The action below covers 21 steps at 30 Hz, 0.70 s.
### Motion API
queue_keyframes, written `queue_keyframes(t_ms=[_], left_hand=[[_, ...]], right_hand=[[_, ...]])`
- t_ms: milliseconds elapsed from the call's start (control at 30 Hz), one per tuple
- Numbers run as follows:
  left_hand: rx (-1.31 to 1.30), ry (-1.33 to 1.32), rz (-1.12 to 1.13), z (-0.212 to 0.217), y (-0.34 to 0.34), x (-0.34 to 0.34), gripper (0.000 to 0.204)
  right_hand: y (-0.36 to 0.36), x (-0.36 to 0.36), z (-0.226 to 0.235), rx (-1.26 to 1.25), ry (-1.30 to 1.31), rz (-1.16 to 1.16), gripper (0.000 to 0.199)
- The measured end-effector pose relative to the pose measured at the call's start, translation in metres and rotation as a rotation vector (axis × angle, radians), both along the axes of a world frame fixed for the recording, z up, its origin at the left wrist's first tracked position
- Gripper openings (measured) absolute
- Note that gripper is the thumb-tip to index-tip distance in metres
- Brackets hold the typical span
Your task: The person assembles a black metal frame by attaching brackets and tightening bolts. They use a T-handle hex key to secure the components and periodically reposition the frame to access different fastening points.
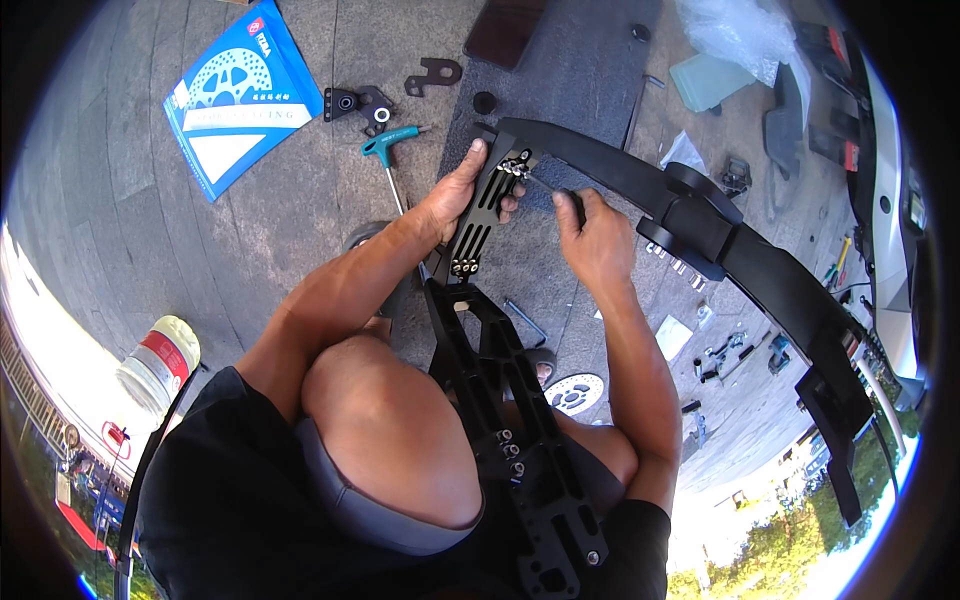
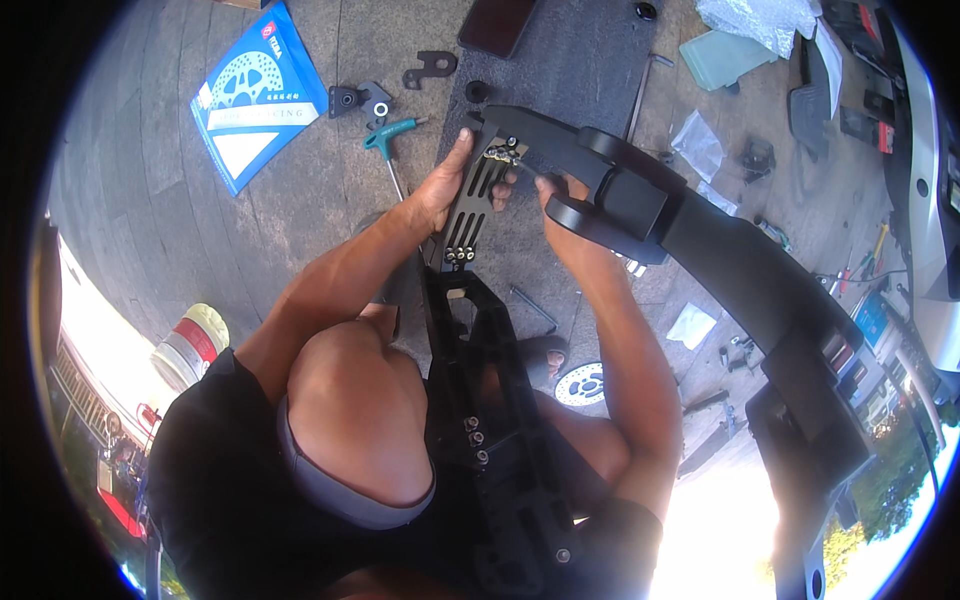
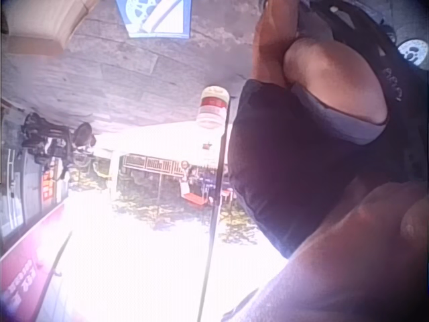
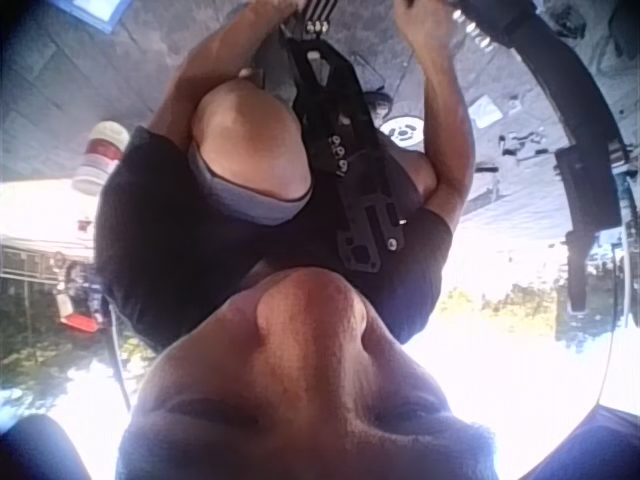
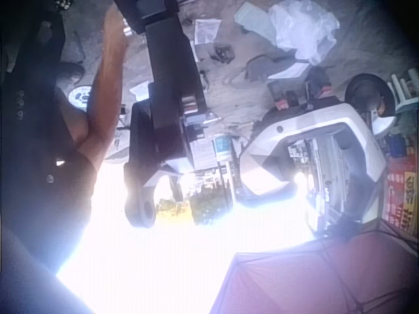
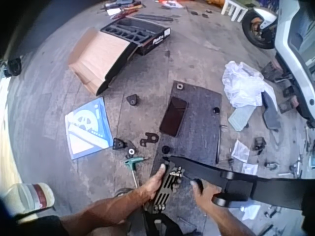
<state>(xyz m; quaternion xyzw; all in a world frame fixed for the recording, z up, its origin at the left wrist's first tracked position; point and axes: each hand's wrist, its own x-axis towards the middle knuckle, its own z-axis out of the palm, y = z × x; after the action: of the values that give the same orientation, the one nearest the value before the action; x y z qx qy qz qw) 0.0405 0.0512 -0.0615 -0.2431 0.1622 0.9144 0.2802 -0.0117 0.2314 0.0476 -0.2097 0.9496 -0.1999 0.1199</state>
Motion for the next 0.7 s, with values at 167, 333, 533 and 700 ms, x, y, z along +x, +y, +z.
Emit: queue_keyframes(t_ms=[167,333,533,700], left_hand=[[0.007,-0.012,-0.001,-0.001,0.000,0.001,0.073],[0.055,-0.031,0.001,-0.001,0.000,0.000,0.071],[0.001,-0.021,0.010,0.003,-0.001,0.000,0.068],[-0.006,0.013,0.002,0.002,-0.001,0.000,0.073]], right_hand=[[-0.001,0.008,-0.008,-0.186,-0.093,-0.132,0.034],[0.008,0.006,-0.011,-0.116,0.018,-0.020,0.027],[0.003,0.008,-0.009,-0.220,-0.118,-0.091,0.026],[0.000,0.003,-0.005,-0.137,0.103,0.039,0.022]])
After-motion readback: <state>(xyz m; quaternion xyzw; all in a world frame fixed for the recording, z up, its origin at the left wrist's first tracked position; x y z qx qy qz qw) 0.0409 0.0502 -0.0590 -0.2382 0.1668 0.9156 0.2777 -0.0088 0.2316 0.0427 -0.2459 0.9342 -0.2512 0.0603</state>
